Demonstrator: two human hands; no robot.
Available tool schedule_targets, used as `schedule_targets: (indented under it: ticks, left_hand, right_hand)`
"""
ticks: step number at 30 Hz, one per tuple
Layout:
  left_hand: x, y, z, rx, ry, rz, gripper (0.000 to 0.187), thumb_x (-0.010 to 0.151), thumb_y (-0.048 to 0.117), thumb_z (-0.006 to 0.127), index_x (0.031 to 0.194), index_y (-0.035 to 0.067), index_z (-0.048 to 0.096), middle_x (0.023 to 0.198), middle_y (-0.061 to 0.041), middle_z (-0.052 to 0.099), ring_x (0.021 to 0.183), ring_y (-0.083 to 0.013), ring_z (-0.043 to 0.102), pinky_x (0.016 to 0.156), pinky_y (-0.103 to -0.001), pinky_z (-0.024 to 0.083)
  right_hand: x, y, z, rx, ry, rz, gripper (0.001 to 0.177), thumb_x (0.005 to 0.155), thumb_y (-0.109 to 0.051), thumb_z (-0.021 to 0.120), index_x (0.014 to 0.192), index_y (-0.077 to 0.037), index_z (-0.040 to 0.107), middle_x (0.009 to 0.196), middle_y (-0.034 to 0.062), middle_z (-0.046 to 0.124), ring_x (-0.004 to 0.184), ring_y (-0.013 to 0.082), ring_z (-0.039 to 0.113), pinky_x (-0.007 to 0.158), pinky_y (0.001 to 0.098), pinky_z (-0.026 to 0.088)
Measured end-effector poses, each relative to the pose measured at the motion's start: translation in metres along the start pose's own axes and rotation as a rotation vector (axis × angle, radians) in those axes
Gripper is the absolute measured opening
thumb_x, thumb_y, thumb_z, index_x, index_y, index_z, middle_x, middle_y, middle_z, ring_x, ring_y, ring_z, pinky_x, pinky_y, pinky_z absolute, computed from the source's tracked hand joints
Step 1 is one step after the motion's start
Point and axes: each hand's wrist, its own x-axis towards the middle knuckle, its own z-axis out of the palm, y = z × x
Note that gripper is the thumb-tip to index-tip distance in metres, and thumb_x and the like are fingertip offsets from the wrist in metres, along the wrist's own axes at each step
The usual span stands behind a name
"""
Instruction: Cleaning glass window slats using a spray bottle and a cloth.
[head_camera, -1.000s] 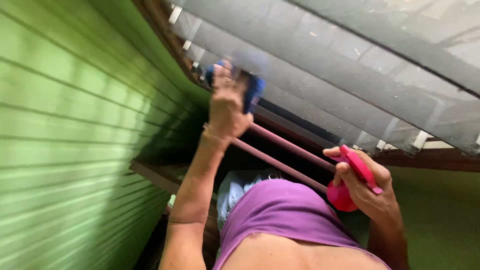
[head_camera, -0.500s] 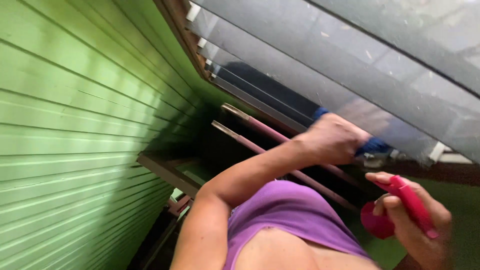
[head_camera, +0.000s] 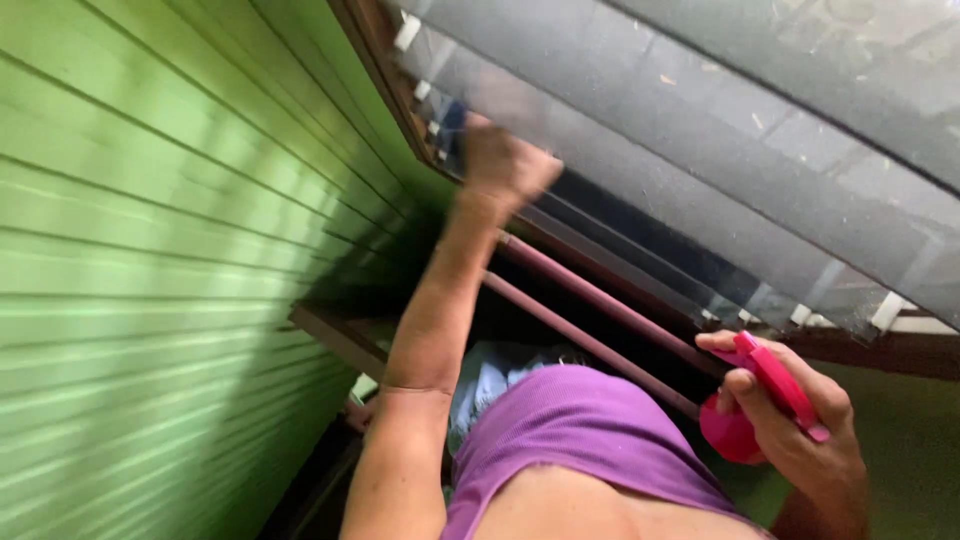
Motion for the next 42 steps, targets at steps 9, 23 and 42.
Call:
schedule_targets:
  ticks: [9,23,42]
  left_hand:
    - [-0.025,0.114,0.007,-0.345,-0.198,0.254,0.017,0.053,0.018,0.066,0.068,0.009,0.07,0.069,-0.016,0.07,0.065,-0.0319,0.071,0.069,-0.045,0.058]
    - [-0.019,-0.009,-0.003,0.114,-0.055,-0.051,0.014,0.088,0.024,0.071,0.086,0.011,0.076,0.078,-0.013,0.07,0.074,-0.0353,0.066,0.092,-0.056,0.047]
    - [-0.022,0.133,0.001,-0.443,-0.424,0.285,0.019,0.062,0.016,0.074,0.081,0.017,0.07,0.077,-0.011,0.072,0.076,-0.0352,0.071,0.072,-0.047,0.055]
  right_hand:
    - [0.007,-0.001,0.001,-0.053,-0.003,0.024,0.038,0.097,-0.023,0.064,0.128,-0.003,0.069,0.089,-0.0006,0.068,0.076,0.0077,0.06,0.072,0.0225,0.049]
    - [-0.009,0.023,-0.028,-0.001,0.098,-0.076,0.036,0.1,-0.022,0.061,0.127,0.001,0.066,0.105,0.0032,0.073,0.07,0.0069,0.062,0.065,0.0227,0.052]
    - [-0.042,0.001,-0.02,-0.065,0.222,0.012,0.036,0.104,-0.016,0.061,0.134,0.004,0.066,0.087,0.0057,0.066,0.08,0.0092,0.06,0.077,0.0225,0.048]
